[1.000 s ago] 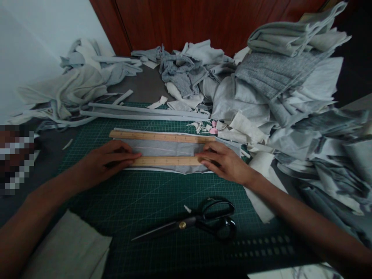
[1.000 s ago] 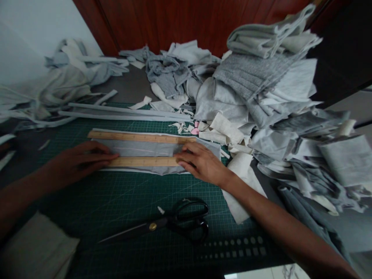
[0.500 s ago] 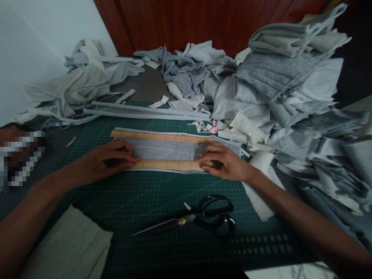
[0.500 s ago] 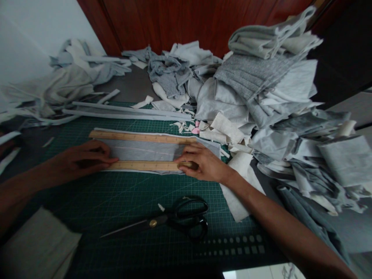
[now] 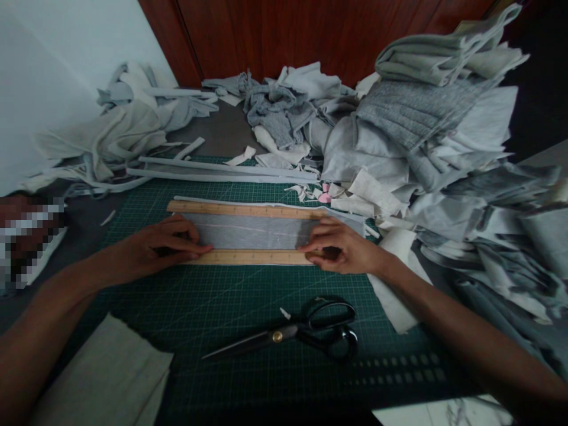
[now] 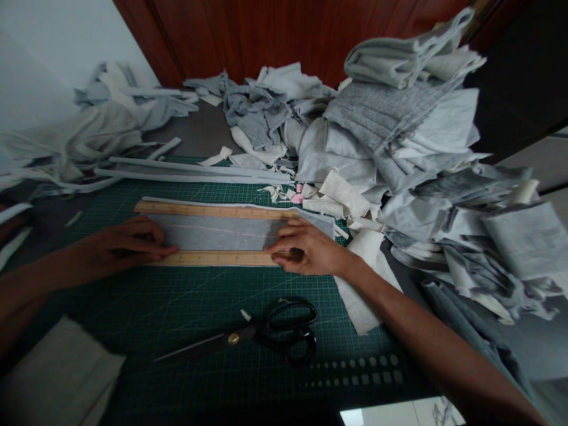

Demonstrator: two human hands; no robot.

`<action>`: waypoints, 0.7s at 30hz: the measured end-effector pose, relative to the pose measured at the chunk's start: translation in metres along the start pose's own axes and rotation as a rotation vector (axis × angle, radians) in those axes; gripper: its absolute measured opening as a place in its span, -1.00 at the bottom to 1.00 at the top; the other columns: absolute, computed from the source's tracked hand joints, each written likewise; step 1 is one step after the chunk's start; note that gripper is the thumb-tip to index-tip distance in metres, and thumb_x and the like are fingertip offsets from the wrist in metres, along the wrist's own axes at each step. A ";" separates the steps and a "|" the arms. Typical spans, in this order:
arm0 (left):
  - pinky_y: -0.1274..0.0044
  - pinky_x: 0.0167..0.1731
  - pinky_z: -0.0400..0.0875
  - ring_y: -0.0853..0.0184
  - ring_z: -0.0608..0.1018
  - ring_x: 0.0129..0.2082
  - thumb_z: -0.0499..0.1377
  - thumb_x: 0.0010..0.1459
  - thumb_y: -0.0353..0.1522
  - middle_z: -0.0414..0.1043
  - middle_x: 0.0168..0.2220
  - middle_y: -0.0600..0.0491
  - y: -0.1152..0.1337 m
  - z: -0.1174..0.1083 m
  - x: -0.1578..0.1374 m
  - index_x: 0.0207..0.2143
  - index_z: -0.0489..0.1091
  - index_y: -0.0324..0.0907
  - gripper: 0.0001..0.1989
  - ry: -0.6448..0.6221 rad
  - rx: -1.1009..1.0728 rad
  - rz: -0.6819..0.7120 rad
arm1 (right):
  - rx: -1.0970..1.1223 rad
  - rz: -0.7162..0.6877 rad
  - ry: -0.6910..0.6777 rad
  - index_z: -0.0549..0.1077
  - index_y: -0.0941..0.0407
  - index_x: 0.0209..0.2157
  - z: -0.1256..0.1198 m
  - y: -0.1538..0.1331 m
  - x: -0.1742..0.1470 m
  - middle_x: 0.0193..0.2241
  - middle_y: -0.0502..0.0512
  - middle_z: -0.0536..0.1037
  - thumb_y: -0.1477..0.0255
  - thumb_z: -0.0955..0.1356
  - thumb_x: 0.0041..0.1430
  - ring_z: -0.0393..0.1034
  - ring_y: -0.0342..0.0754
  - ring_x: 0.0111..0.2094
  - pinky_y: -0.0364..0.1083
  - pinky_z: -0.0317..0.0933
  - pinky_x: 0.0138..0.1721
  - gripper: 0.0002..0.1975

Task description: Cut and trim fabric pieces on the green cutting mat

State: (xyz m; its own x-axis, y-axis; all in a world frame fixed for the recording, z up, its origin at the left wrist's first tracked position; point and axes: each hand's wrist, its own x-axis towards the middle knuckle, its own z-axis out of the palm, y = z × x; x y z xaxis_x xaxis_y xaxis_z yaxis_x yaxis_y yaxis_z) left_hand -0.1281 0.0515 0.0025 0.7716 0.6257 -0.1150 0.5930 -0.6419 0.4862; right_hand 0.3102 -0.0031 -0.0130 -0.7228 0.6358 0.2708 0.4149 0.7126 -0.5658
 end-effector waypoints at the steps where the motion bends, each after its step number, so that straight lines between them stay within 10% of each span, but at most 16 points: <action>1: 0.46 -0.04 0.42 0.31 0.50 -0.11 0.09 0.43 -0.21 0.53 -0.17 0.03 -0.001 0.000 0.000 0.03 0.61 0.13 -0.69 0.001 0.001 0.000 | -0.001 -0.001 -0.001 0.62 0.03 -0.08 0.000 0.000 0.000 -0.34 0.00 0.58 0.36 0.38 0.35 0.40 -0.05 -0.27 0.04 0.24 -0.06 -0.81; 13: 0.40 -0.06 0.49 0.24 0.59 -0.17 0.02 0.43 -0.22 0.61 -0.21 0.04 0.012 0.008 0.014 -0.17 0.59 -0.07 -0.67 0.151 0.213 0.044 | -0.047 -0.012 -0.002 0.60 0.00 -0.10 0.003 0.004 0.002 -0.31 -0.01 0.59 0.32 0.36 0.33 0.42 -0.04 -0.24 0.02 0.22 -0.03 -0.80; 21: 0.22 0.18 0.44 0.13 0.53 0.09 -0.05 0.47 -0.25 0.55 0.06 -0.09 0.072 0.014 0.077 0.09 0.51 -0.17 -0.60 0.274 0.348 0.164 | -0.061 -0.024 0.000 0.61 0.03 -0.10 0.002 0.005 0.001 -0.33 0.00 0.57 0.31 0.36 0.32 0.42 -0.03 -0.22 0.01 0.22 -0.01 -0.78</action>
State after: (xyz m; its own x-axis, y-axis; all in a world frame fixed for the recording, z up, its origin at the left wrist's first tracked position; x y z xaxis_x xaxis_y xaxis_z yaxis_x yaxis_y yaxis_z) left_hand -0.0225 0.0476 0.0163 0.8000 0.5675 0.1950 0.5463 -0.8232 0.1543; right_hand 0.3102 0.0008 -0.0172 -0.7330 0.6184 0.2832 0.4305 0.7442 -0.5107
